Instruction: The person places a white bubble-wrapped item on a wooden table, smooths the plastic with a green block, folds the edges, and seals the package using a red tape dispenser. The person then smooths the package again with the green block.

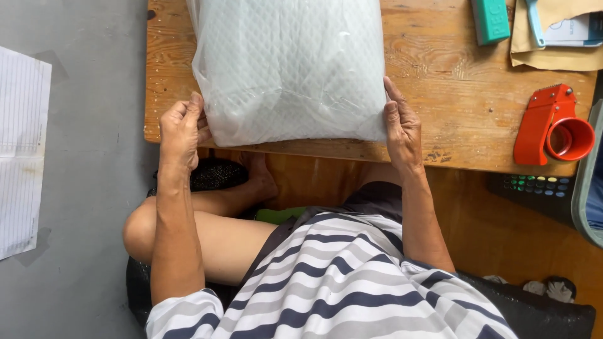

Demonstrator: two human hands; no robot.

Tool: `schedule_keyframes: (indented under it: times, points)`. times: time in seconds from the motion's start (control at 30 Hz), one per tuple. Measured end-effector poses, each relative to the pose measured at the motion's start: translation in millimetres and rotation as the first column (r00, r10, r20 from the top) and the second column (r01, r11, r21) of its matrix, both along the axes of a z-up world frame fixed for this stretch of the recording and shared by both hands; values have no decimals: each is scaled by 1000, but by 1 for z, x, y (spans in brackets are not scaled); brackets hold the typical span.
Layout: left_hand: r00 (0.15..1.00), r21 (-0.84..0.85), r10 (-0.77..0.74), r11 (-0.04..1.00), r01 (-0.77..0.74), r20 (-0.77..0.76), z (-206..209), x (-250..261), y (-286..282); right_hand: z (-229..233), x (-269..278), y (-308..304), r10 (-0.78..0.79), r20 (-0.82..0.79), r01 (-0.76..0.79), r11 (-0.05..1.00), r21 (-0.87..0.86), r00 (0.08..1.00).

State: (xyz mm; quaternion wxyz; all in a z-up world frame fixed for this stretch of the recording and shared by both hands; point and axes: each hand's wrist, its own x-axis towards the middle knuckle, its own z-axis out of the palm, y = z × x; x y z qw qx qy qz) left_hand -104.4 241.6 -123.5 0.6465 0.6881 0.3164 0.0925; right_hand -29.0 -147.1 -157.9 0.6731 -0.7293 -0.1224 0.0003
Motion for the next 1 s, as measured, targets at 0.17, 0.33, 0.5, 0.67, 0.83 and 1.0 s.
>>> schedule_keyframes:
  times: [0.17,0.33,0.5,0.67,0.83,1.0]
  points:
    - [999,-129,38,991,-38,-5,13,-10,-7,-21,1,-2,26,-92,-5,976,219,995]
    - [998,-88,47,995,-49,-30,9,-12,-9,-41,-7,-4,73,-212,44,865,499,974]
    - [993,-42,-116,992,115,-10,20,-10,-25,-64,-19,11,67,-149,-7,927,374,987]
    - [986,69,-161,985,158,35,-61,-3,30,-25,-42,20,79,-121,-49,970,237,989]
    - [999,133,-38,991,35,20,-45,3,12,4,-41,31,-25,-92,21,999,-46,995]
    - [1000,292,2,956,-6,13,-30,10,5,-17,-6,30,-86,-188,71,994,-84,978]
